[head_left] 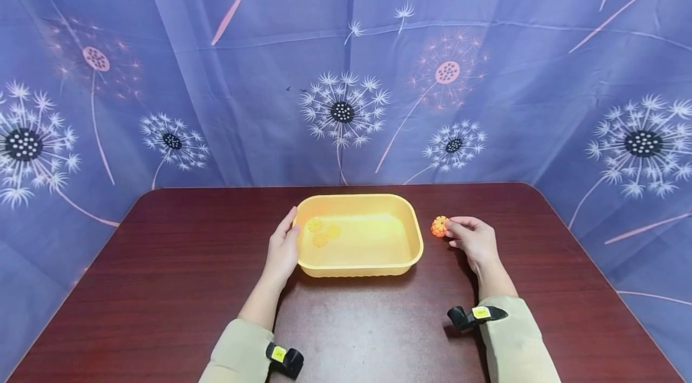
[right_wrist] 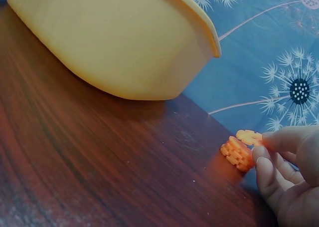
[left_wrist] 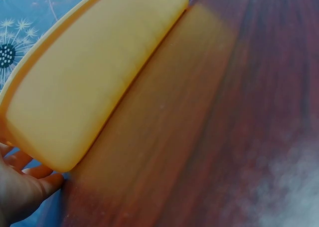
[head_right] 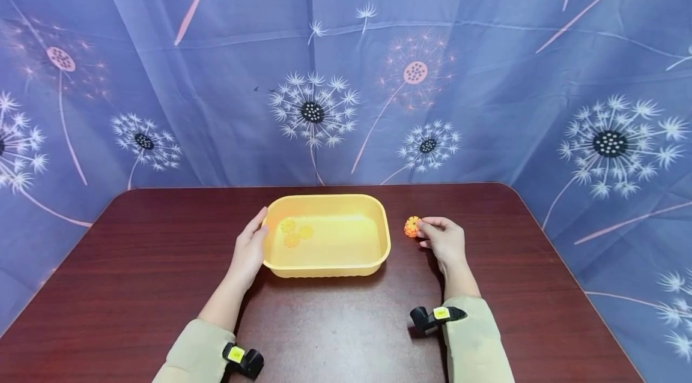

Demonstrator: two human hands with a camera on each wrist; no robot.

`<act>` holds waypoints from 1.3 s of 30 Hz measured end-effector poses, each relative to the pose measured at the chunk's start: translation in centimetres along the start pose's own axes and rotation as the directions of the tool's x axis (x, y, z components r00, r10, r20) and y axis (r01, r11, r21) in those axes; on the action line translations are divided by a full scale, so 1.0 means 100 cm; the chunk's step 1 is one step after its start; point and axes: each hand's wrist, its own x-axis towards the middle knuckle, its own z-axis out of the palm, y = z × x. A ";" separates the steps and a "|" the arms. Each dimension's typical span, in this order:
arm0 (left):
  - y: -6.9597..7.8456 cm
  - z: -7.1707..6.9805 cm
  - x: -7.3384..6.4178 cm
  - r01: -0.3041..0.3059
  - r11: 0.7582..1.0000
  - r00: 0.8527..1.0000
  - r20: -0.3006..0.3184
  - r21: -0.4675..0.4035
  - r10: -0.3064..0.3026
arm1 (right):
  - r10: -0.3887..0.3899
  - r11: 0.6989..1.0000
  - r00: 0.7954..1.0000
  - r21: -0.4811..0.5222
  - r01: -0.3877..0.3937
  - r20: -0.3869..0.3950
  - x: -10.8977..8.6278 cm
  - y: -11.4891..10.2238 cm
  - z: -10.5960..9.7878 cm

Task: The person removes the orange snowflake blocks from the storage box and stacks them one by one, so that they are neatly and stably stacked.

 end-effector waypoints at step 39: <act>0.000 0.000 0.001 0.008 1.000 1.000 0.006 -0.014 -0.008 | -0.020 0.972 0.993 -0.237 -0.008 -0.118 0.002 -0.001 0.004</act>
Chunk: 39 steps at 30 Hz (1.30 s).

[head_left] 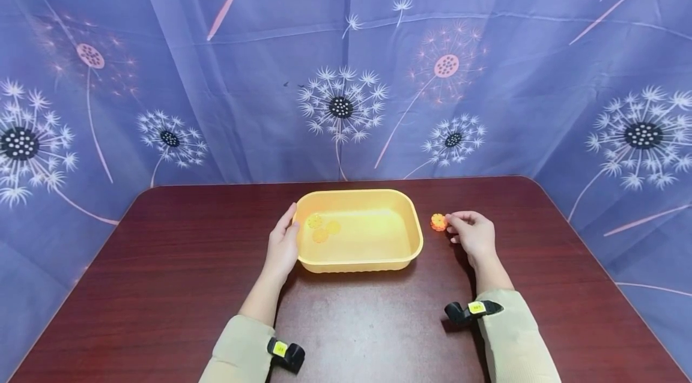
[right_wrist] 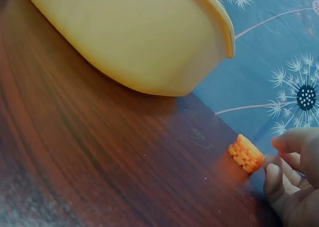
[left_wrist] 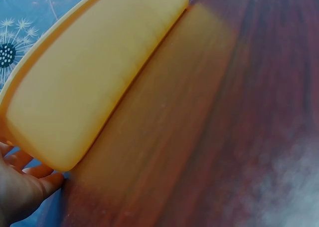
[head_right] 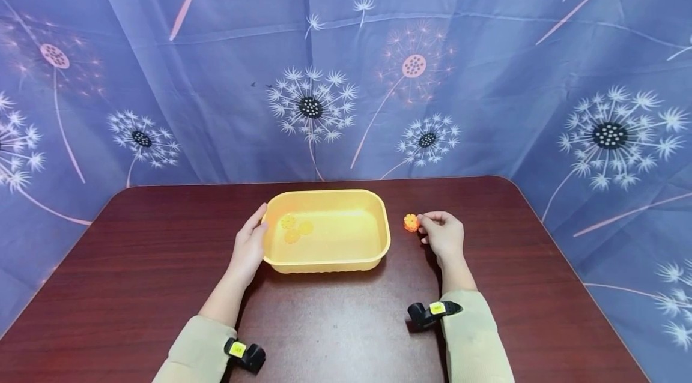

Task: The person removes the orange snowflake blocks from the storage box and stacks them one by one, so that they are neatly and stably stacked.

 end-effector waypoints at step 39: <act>0.000 0.000 0.000 -0.010 1.000 1.000 -0.004 -0.011 0.010 | -0.303 0.933 0.878 -0.071 0.352 0.370 -0.021 -0.079 0.049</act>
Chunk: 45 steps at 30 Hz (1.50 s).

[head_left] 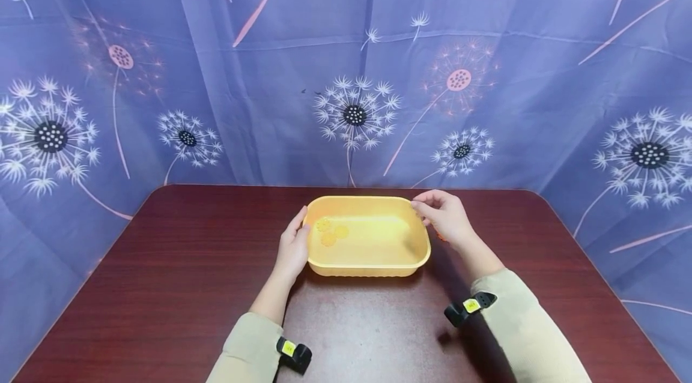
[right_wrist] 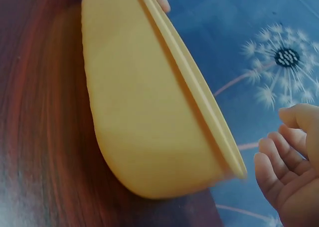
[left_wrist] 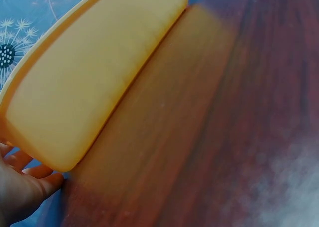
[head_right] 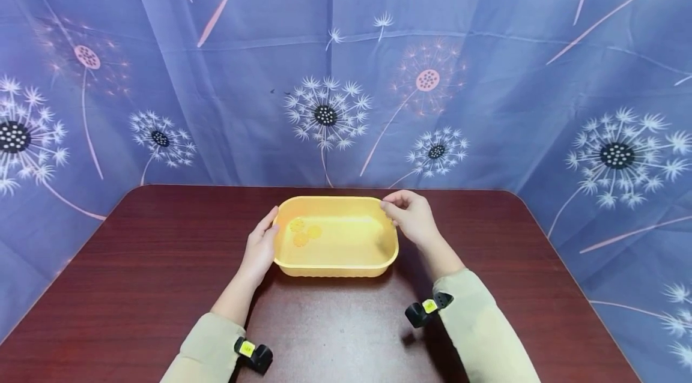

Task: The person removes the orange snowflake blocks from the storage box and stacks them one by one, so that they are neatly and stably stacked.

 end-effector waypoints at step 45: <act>-0.004 0.000 0.003 -0.034 0.999 0.999 -0.019 0.015 0.034 | -0.071 0.964 0.939 -0.217 0.151 0.337 0.022 -0.017 0.122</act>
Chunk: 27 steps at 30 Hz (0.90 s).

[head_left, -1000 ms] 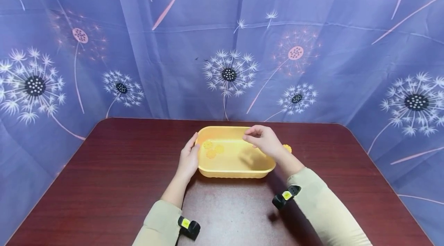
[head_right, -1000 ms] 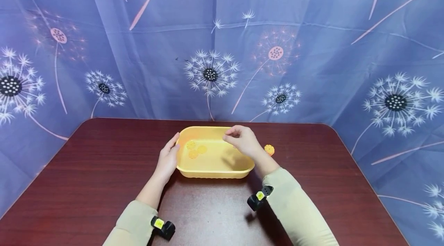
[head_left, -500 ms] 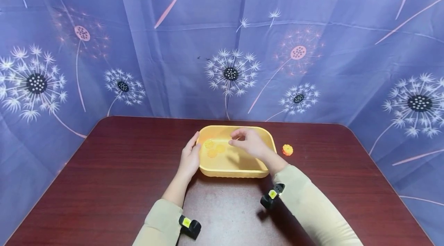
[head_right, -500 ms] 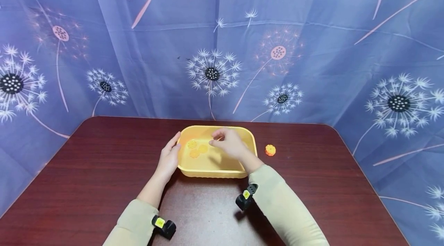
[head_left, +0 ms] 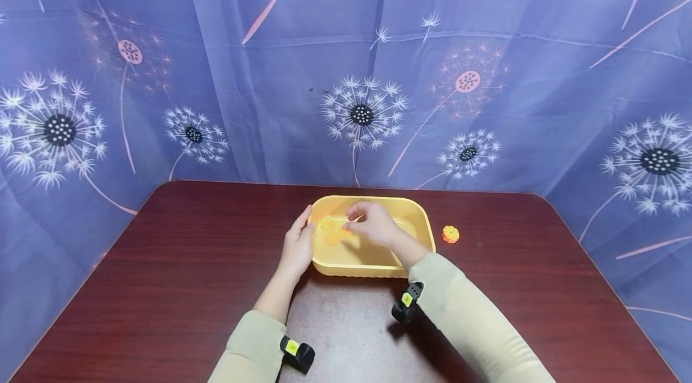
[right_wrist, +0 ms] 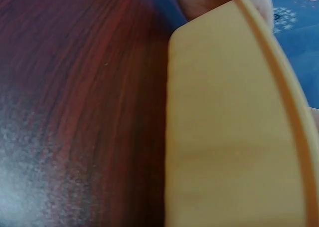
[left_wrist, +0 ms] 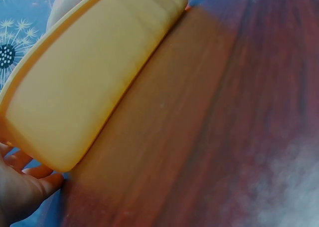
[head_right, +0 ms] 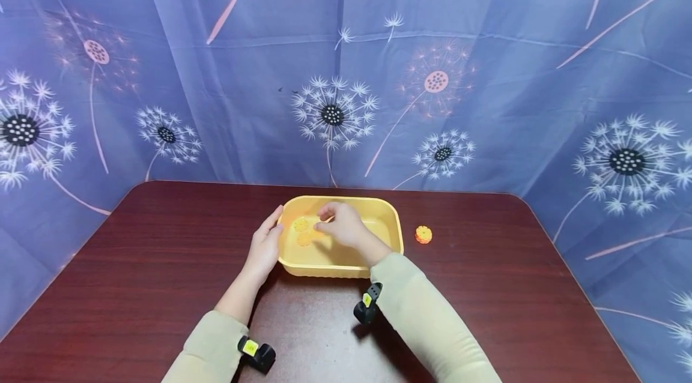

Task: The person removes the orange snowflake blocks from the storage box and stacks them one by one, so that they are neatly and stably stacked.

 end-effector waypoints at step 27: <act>0.001 0.002 -0.002 0.039 0.999 0.999 -0.005 0.010 -0.039 | -0.089 0.979 0.986 -0.170 0.112 0.138 0.011 0.035 0.014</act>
